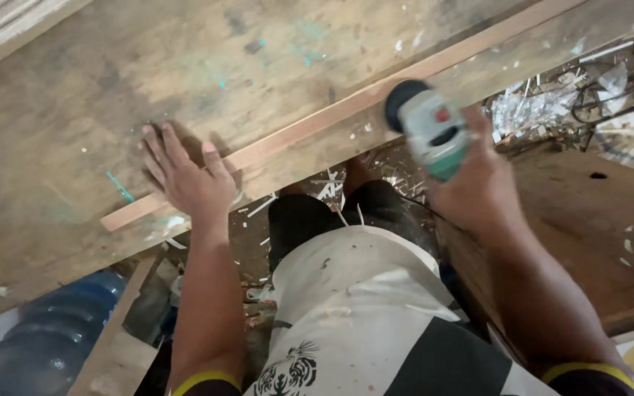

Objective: The person sands the surface and edges of a wooden board using a power sander.

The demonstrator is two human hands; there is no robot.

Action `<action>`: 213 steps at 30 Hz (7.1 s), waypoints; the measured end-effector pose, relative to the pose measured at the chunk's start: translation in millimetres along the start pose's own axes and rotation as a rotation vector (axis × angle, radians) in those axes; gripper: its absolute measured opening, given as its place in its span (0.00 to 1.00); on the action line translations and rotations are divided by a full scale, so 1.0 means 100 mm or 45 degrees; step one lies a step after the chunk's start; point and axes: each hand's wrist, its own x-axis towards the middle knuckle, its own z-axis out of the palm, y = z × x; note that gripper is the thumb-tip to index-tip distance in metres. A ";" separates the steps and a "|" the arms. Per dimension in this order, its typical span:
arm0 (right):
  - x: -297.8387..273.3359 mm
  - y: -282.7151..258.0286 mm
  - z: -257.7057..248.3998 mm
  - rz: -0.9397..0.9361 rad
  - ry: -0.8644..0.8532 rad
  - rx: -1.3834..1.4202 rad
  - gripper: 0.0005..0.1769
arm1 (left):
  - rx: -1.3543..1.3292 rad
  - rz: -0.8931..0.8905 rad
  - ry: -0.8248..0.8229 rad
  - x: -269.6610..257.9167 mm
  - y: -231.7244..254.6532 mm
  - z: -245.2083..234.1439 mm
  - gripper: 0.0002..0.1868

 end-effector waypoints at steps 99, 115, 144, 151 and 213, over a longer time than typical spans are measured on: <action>0.74 0.62 -0.82 -0.217 -0.348 0.035 0.57 | -0.099 -0.685 -0.679 0.50 1.86 -0.65 0.49; 2.15 2.56 -2.45 0.103 -0.079 -0.061 0.49 | -0.009 -0.311 -0.293 0.38 3.45 0.57 0.55; 1.39 1.40 -1.08 -0.501 -0.272 -0.222 0.61 | -0.041 -0.320 -0.466 0.40 3.35 0.51 0.46; 1.52 1.64 -1.44 -0.370 -0.185 -0.163 0.57 | 0.030 -0.310 -0.460 0.41 3.40 0.49 0.50; 2.08 1.91 -2.78 -0.099 -0.464 -0.004 0.57 | 0.000 -0.312 -0.220 0.43 3.43 0.56 0.53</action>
